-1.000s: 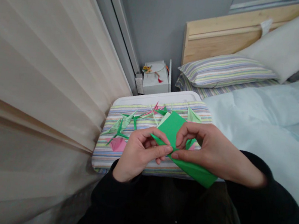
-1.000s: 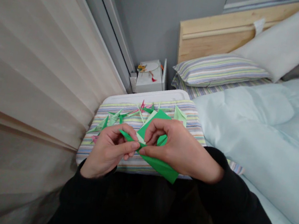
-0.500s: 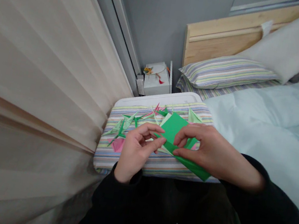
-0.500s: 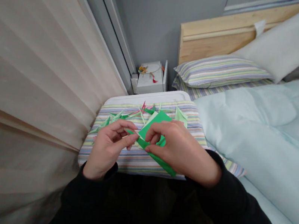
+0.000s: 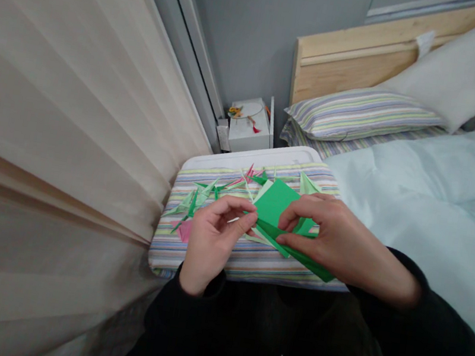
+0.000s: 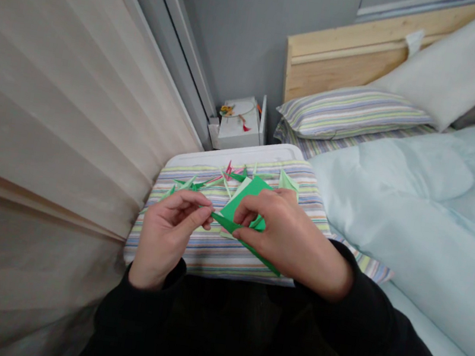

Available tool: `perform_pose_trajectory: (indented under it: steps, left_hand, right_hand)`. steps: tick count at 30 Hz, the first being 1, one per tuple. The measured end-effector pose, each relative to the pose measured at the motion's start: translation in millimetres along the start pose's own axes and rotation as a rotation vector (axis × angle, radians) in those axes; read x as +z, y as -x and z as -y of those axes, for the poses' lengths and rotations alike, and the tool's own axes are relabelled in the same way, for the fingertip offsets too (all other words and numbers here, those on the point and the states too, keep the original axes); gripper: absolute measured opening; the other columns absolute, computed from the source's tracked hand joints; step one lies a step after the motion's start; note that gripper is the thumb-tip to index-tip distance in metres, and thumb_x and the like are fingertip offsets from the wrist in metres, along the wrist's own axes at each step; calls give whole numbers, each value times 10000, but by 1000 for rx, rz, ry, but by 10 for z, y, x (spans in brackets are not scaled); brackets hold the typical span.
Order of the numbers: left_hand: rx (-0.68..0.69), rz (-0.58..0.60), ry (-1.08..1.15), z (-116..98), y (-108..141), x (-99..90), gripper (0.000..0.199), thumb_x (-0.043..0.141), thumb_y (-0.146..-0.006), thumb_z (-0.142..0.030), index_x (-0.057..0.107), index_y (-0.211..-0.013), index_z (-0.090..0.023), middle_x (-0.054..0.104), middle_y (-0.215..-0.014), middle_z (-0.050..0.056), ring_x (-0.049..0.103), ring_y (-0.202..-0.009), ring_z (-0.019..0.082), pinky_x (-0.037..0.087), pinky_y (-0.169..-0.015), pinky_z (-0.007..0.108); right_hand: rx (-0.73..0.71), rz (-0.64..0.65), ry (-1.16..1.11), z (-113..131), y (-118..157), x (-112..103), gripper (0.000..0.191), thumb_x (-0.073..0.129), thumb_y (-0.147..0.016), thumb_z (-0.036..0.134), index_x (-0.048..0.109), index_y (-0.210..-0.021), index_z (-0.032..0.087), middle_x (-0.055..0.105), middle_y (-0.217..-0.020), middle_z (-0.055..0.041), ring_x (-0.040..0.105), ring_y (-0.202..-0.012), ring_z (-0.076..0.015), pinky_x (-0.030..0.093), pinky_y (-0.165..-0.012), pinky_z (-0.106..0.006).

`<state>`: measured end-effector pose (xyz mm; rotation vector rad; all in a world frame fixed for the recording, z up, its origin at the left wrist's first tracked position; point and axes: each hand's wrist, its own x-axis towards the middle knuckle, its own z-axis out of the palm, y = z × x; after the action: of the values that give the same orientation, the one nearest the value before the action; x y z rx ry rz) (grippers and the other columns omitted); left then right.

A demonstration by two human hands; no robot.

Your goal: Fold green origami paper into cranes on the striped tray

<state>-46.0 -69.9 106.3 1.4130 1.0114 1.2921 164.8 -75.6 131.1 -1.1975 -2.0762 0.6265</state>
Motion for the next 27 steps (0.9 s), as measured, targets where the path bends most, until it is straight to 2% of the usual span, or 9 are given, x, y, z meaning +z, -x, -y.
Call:
perform_pose_trajectory:
  steps: [5, 8, 17, 22, 25, 27]
  left_hand:
    - [-13, -6, 17, -13, 5, 6, 131, 815, -820, -267, 746, -883, -175, 727, -796, 13, 662, -648, 107, 562, -619, 209]
    - [-17, 0, 46, -5, 4, 1, 121, 816, -819, -256, 753, -881, -174, 732, -788, 15, 672, -661, 111, 560, -605, 201]
    - [-13, 2, 70, 14, 13, -10, 94, 777, -863, -244, 750, -931, -184, 752, -804, 18, 675, -673, 108, 553, -609, 192]
    - [-62, 20, 134, 28, 26, 25, 233, 818, -818, -299, 742, -1006, -184, 753, -871, 35, 682, -732, 132, 567, -652, 227]
    - [-142, 72, 104, 37, 43, 82, 224, 864, -757, -282, 743, -911, -173, 733, -805, 15, 672, -700, 129, 568, -646, 229]
    - [-176, 86, 72, 46, 55, 119, 175, 845, -776, -291, 734, -822, -163, 710, -726, 4, 662, -653, 124, 568, -636, 234]
  right_hand:
    - [1, 27, -58, -21, 9, -22, 59, 765, -832, 223, 736, -782, 237, 764, -788, 7, 678, -793, -195, 451, -807, -352]
    - [-6, 38, -88, -31, 4, -33, 99, 740, -860, 250, 745, -762, 238, 752, -760, 4, 664, -754, -185, 456, -772, -344]
    - [12, 91, -140, -42, -22, -54, 146, 718, -858, 213, 745, -715, 222, 724, -704, 16, 638, -707, -172, 436, -728, -335]
    - [21, 65, -164, -33, -26, -56, 149, 718, -858, 230, 741, -711, 235, 736, -717, 21, 651, -725, -180, 447, -742, -337]
    - [25, 49, -157, -18, -25, -58, 137, 717, -849, 213, 744, -717, 237, 745, -728, 19, 665, -749, -188, 453, -756, -338]
    - [25, 41, -156, -10, -23, -56, 138, 715, -853, 209, 747, -720, 235, 751, -737, 17, 673, -765, -193, 458, -768, -338]
